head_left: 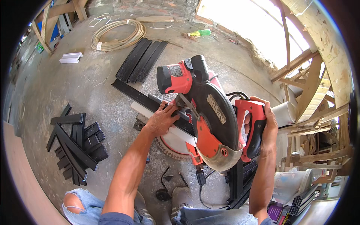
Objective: The person positions black plastic planks on a miter saw and makes multiple cuts. The person moves the cut pieces aside and aligns the remaining planks before cutting them one by one.
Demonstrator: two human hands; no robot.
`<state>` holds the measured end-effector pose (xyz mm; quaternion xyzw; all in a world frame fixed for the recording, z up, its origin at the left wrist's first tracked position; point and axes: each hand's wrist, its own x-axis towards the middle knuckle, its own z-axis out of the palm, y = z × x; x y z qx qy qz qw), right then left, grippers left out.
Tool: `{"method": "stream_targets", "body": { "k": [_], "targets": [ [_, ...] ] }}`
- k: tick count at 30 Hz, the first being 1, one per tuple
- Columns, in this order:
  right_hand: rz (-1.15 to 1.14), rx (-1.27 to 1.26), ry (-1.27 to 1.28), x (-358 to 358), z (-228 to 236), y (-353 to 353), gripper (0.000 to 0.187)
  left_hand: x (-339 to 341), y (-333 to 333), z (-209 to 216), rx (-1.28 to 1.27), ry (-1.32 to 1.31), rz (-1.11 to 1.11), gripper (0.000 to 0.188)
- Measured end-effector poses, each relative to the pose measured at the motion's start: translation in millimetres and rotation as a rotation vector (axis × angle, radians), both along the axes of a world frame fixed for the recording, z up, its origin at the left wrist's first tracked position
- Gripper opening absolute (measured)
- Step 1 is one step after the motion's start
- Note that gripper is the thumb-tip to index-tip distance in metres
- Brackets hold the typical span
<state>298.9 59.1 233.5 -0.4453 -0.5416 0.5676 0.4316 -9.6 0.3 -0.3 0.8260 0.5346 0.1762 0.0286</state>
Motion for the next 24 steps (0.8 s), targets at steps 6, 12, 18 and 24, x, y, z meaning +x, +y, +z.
{"method": "stream_targets", "body": {
  "k": [6,12,18,24],
  "targets": [
    [0.011,0.005,-0.019,3,-2,0,0.058,1,0,4,-0.026,0.017,0.005,0.053],
    [0.048,0.036,0.001,11,-8,-2,0.060,1,1,1,0.001,-0.005,0.003,0.053],
    [-0.020,0.047,-0.020,4,-7,-4,0.062,1,0,3,-0.015,-0.026,0.007,0.050],
    [-0.002,0.067,-0.054,3,-6,-1,0.062,3,0,5,-0.024,0.006,0.026,0.048]
  ]
}}
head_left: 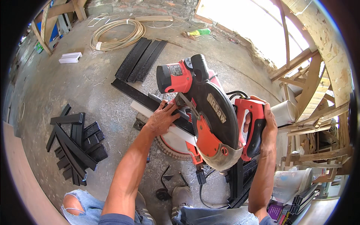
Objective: The person positions black plastic planks on a miter saw and makes multiple cuts. The person moves the cut pieces aside and aligns the remaining planks before cutting them one by one.
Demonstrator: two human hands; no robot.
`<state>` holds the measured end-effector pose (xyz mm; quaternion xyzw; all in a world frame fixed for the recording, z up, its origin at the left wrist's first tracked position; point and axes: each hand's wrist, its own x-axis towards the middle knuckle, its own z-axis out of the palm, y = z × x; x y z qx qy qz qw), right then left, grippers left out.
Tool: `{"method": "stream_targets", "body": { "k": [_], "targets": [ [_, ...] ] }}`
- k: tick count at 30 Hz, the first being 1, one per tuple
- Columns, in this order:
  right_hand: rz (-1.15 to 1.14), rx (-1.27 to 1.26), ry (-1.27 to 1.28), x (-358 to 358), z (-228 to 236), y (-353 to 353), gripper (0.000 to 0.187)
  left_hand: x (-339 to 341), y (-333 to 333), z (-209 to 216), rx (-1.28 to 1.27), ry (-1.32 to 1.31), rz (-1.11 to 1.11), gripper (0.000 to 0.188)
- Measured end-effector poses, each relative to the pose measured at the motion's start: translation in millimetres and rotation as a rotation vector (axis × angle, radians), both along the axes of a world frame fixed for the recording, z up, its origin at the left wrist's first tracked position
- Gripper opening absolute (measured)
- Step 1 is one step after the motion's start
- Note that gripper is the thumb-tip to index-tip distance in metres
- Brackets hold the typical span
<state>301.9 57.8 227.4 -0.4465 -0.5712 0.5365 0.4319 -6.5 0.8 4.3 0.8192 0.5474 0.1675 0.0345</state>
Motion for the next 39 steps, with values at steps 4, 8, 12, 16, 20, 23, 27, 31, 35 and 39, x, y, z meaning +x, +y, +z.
{"method": "stream_targets", "body": {
  "k": [4,8,12,16,20,23,27,31,35,39],
  "targets": [
    [0.020,-0.023,0.024,-5,7,5,0.060,-1,0,-4,-0.018,0.018,0.010,0.046],
    [0.072,-0.040,-0.011,-2,15,15,0.057,0,2,0,-0.037,0.064,-0.003,0.052],
    [0.078,-0.073,0.028,-2,13,16,0.055,-2,-1,-1,-0.035,0.065,-0.001,0.051],
    [0.055,-0.094,0.034,-5,16,14,0.054,0,1,0,-0.030,0.073,0.001,0.050],
    [0.068,-0.099,0.035,-2,16,16,0.054,1,1,3,-0.056,0.078,0.002,0.050],
    [0.093,-0.072,0.039,-1,14,19,0.055,1,2,6,-0.068,0.098,0.004,0.051],
    [0.120,-0.066,0.062,-2,15,20,0.054,-1,0,2,-0.056,0.088,0.001,0.053],
    [0.035,-0.038,0.028,-8,20,22,0.059,1,2,5,-0.075,0.124,0.006,0.055],
    [0.055,-0.068,-0.017,-17,29,31,0.058,0,2,2,-0.091,0.127,0.007,0.054],
    [0.034,-0.071,-0.038,-21,35,29,0.058,-1,1,4,-0.069,0.138,0.004,0.054]
  ]
}}
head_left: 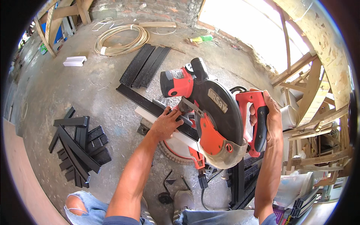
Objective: The person positions black plastic planks on a miter saw and makes multiple cuts. The person moves the cut pieces aside and aligns the remaining planks before cutting them one by one.
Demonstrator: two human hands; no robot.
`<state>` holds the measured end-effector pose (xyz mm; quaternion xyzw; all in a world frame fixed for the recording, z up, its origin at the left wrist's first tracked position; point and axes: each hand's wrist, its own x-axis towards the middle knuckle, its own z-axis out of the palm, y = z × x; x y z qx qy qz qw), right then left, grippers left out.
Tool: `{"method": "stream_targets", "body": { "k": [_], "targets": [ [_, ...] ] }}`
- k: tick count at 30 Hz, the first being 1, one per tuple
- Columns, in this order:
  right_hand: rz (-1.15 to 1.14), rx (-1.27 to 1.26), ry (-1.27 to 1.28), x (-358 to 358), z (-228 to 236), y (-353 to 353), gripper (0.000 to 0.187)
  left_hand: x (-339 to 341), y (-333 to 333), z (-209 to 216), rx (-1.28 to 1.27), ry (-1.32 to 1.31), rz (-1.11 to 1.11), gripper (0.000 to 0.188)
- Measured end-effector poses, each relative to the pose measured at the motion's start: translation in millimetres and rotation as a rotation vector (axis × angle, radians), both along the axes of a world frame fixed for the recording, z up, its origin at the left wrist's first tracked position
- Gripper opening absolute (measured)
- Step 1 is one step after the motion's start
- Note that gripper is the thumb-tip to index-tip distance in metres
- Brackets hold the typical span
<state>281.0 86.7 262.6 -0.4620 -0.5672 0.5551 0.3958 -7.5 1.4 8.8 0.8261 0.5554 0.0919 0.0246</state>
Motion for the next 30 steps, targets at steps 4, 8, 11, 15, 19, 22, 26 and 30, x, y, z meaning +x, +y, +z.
{"method": "stream_targets", "body": {
  "k": [4,8,11,15,19,22,26,30],
  "targets": [
    [0.005,0.016,0.006,-2.1,0.6,0.1,0.057,0.8,0.5,-0.2,-0.011,0.000,-0.006,0.055],
    [0.028,0.032,0.014,-2.3,-0.1,4.3,0.056,2.0,1.6,-7.2,0.034,-0.056,-0.013,0.051],
    [0.042,0.031,0.026,-4.4,1.5,6.0,0.056,-0.6,0.7,-5.5,0.023,-0.052,-0.009,0.050],
    [0.079,0.008,0.034,-0.9,2.1,7.5,0.053,0.3,0.1,-1.5,0.011,-0.046,-0.010,0.051],
    [0.079,0.004,0.034,-0.4,2.7,8.1,0.053,1.0,0.3,-3.1,0.026,-0.048,-0.007,0.052],
    [0.071,-0.001,0.037,-1.2,1.7,8.3,0.053,-0.2,-0.8,-1.7,0.026,-0.052,-0.006,0.052],
    [0.078,0.013,0.031,1.1,0.4,8.7,0.053,3.1,1.3,-2.2,0.019,-0.060,-0.011,0.053],
    [0.081,0.005,0.041,0.1,0.8,8.8,0.052,0.2,-0.2,-1.8,0.032,-0.062,-0.010,0.052]
  ]
}}
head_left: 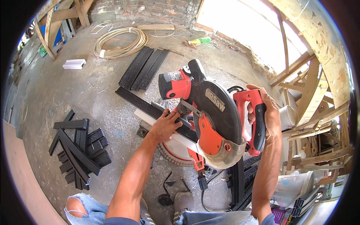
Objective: The person positions black plastic planks on a miter saw and makes multiple cuts. The person moves the cut pieces aside and aligns the remaining planks before cutting them one by one.
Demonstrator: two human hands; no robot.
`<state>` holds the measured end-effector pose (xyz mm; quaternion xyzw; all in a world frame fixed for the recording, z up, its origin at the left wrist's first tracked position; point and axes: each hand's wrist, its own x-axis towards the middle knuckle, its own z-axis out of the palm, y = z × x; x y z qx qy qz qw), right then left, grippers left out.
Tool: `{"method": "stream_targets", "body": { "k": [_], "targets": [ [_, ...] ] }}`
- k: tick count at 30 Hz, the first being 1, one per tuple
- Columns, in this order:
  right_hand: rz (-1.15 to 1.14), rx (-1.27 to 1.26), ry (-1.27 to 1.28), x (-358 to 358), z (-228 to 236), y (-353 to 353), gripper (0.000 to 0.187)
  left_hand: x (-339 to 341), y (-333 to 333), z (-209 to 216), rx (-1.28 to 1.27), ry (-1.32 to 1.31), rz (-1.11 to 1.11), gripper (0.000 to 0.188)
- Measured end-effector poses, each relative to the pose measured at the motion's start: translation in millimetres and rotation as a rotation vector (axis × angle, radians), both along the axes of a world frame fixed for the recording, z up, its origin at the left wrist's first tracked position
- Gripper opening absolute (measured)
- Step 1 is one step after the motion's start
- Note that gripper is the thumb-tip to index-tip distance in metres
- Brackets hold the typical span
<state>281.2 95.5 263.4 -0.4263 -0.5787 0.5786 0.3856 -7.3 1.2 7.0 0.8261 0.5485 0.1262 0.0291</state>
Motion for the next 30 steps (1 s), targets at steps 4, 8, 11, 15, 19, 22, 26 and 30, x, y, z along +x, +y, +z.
{"method": "stream_targets", "body": {
  "k": [4,8,11,15,19,22,26,30],
  "targets": [
    [0.000,-0.005,0.012,-0.1,0.7,-0.6,0.052,0.4,-0.2,-0.1,0.010,-0.014,0.000,0.052],
    [0.003,-0.004,0.008,0.5,0.3,-0.7,0.052,1.3,0.2,1.5,-0.008,0.029,0.004,0.054],
    [0.000,-0.002,0.005,0.3,0.9,-0.9,0.051,1.9,0.6,5.4,-0.033,0.042,0.004,0.054],
    [0.001,-0.001,-0.002,0.2,0.2,-1.0,0.051,0.6,-0.1,2.0,-0.028,0.035,0.007,0.055],
    [0.003,-0.005,0.001,-1.2,1.3,-2.9,0.050,0.6,0.3,-1.3,0.027,0.003,-0.001,0.053],
    [-0.046,0.013,-0.019,-3.8,1.5,-5.4,0.057,1.6,1.0,-2.5,0.022,0.006,0.002,0.053],
    [-0.043,0.007,-0.014,-2.7,1.4,-5.0,0.057,1.7,1.2,-4.2,0.016,-0.002,0.003,0.052],
    [-0.036,0.005,-0.017,-3.6,1.0,-6.2,0.058,0.9,-0.7,-0.1,0.000,0.022,0.009,0.052]
  ]
}}
